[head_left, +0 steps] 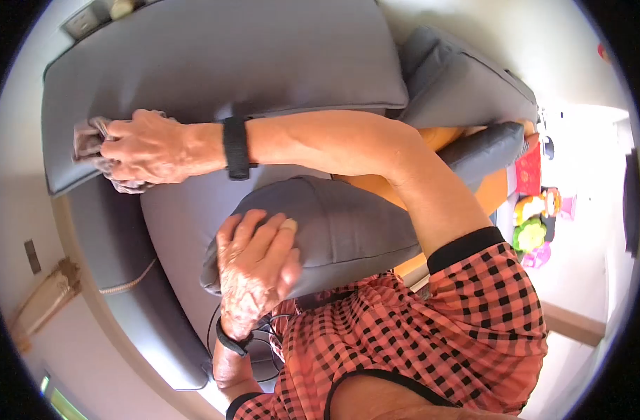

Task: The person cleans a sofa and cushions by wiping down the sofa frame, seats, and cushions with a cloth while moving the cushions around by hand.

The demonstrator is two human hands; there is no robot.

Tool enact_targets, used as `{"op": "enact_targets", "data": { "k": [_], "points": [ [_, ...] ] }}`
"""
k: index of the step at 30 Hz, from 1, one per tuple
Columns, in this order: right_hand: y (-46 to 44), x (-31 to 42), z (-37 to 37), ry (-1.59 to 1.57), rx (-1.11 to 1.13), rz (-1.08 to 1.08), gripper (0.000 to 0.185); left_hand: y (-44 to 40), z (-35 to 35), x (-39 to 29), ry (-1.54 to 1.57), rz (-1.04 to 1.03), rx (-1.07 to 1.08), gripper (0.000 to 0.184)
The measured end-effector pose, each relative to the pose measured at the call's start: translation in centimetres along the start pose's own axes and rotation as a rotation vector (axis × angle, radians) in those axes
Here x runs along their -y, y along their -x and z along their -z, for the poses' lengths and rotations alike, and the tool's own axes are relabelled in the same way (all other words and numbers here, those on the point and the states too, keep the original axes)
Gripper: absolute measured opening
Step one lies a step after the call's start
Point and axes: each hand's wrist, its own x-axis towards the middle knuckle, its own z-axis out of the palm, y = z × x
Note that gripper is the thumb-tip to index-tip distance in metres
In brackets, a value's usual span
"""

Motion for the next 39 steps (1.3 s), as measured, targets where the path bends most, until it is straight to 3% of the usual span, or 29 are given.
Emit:
{"op": "enact_targets", "data": {
  "k": [5, 7, 13, 19, 21, 24, 28, 31, 38, 39],
  "points": [
    [10.4, 0.5, 2.4, -0.111, 0.035, -0.097, 0.011, 1.3, -1.0, 0.6, -0.07, 0.013, -0.009, 0.032],
    [15.2, 1.4, 4.7, 0.007, 0.054, -0.128, 0.005, 1.9, -1.3, 0.8, -0.079, -0.012, -0.009, 0.031],
    [26.9, 3.2, 9.7, -0.044, 0.201, -0.459, 0.025, 2.1, -1.7, 1.6, -0.122, -0.049, -0.014, 0.028],
    [32.7, 4.5, 8.7, 0.075, 0.264, -0.581, 0.026, 1.3, -1.6, 1.7, -0.138, -0.099, -0.016, 0.038],
    [35.2, 5.1, 7.5, 0.101, 0.169, -0.689, 0.027, 1.2, -1.3, 1.4, -0.139, -0.114, -0.017, 0.044],
    [34.0, 5.3, 8.1, -0.01, 0.103, -0.848, 0.034, 1.6, -0.3, 2.2, -0.132, -0.116, -0.023, 0.056],
    [29.9, 5.4, 11.8, -0.388, 0.107, -1.162, 0.033, 2.7, 0.7, 3.4, -0.13, -0.111, -0.028, 0.054],
    [26.3, 6.2, 14.2, -0.687, -0.149, -1.353, 0.029, 3.4, 0.9, 4.2, -0.126, -0.133, -0.068, 0.051],
    [12.6, 2.4, 18.5, -0.73, -0.581, -1.003, 0.022, -0.9, -0.1, 6.5, 0.002, -0.238, -0.291, 0.035],
    [10.3, 1.6, 19.0, -0.86, -0.588, -1.005, 0.025, -2.5, -0.2, 7.0, 0.029, -0.275, -0.326, 0.033]
  ]
}}
